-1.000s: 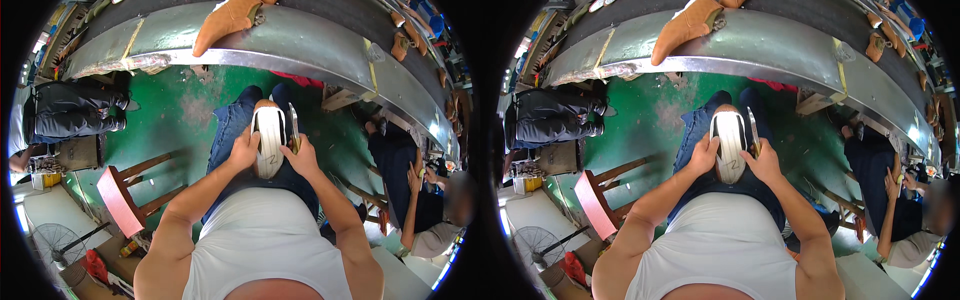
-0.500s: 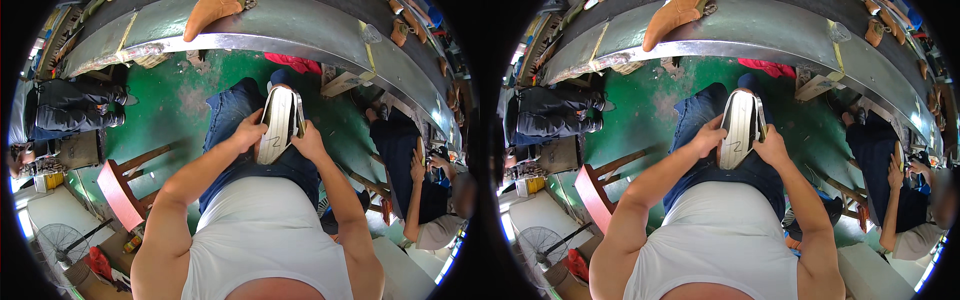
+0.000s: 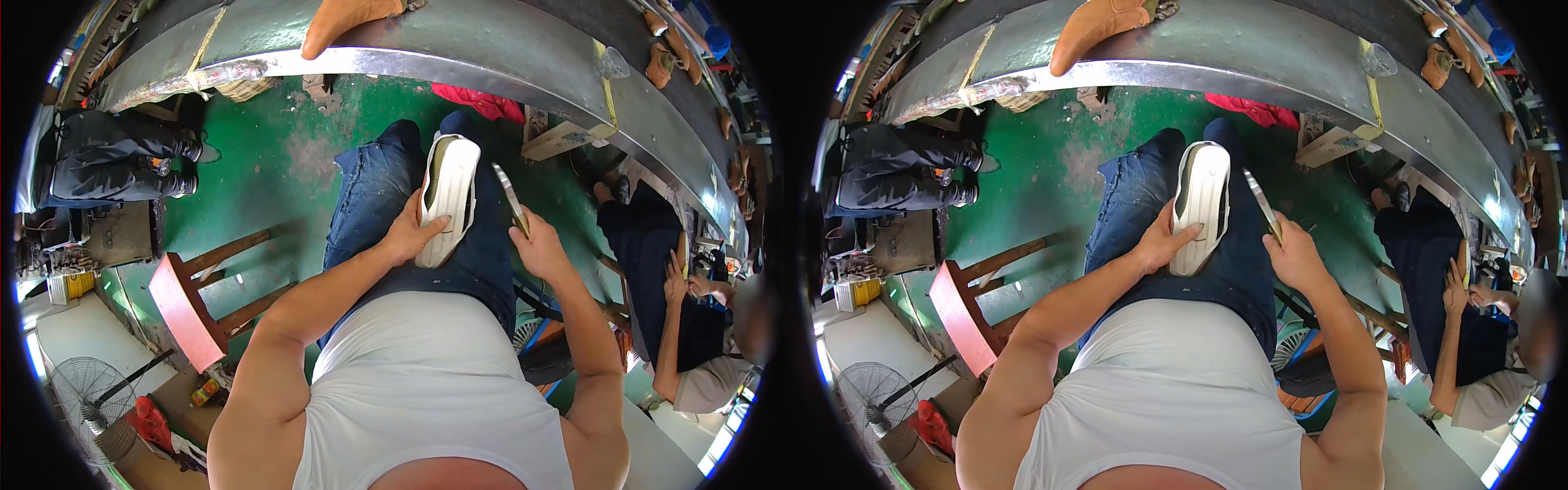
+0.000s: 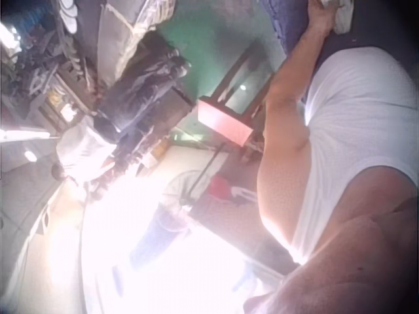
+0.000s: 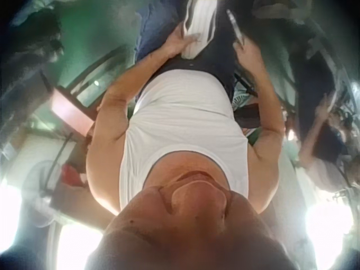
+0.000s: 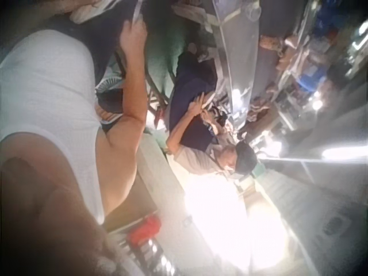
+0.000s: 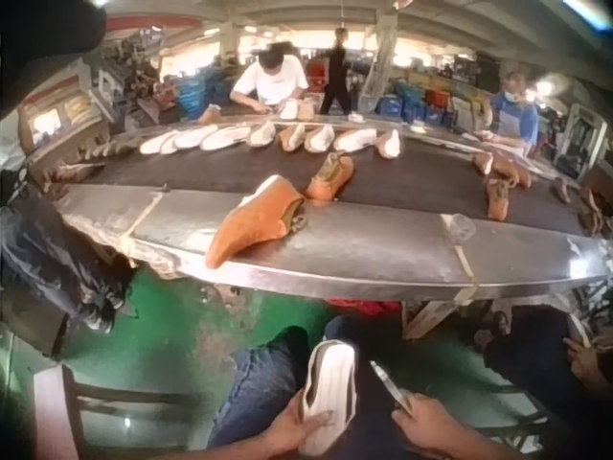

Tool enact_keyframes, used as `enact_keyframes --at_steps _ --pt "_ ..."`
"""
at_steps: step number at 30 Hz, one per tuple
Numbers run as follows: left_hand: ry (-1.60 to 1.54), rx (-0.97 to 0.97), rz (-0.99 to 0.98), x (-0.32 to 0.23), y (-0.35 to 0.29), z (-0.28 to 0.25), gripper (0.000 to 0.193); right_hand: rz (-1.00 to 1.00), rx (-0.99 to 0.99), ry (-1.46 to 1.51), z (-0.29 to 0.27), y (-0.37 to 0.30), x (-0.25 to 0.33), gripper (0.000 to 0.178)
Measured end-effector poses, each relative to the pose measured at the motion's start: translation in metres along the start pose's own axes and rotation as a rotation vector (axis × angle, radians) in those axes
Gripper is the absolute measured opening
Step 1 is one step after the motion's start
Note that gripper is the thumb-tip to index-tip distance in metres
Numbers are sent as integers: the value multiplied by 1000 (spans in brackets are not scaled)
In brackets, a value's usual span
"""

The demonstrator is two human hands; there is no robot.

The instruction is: Assembling and finishing shoes by manipulating shoe components on lasts and using pliers to secure materials.

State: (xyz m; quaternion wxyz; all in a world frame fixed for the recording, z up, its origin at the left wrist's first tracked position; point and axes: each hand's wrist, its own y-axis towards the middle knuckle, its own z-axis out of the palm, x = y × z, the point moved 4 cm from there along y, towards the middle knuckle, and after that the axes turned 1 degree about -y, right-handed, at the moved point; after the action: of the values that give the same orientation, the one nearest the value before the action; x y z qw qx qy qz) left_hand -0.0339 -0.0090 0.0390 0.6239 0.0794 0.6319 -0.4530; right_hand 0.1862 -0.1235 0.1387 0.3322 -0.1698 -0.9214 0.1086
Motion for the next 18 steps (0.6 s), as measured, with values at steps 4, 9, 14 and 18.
enact_keyframes --at_steps 4,9,14,18 --pt "-9 -36 -51 -15 1 -2 85 111 -1 252 3 -7 -10 37" --pt "522 32 -16 -50 1 -11 90 213 -30 438 10 -2 -6 28" --pt "518 -145 82 -85 59 -3 94 300 -58 684 33 23 -23 28" --pt "423 -52 47 -85 103 5 70 248 -118 564 32 39 -32 28"
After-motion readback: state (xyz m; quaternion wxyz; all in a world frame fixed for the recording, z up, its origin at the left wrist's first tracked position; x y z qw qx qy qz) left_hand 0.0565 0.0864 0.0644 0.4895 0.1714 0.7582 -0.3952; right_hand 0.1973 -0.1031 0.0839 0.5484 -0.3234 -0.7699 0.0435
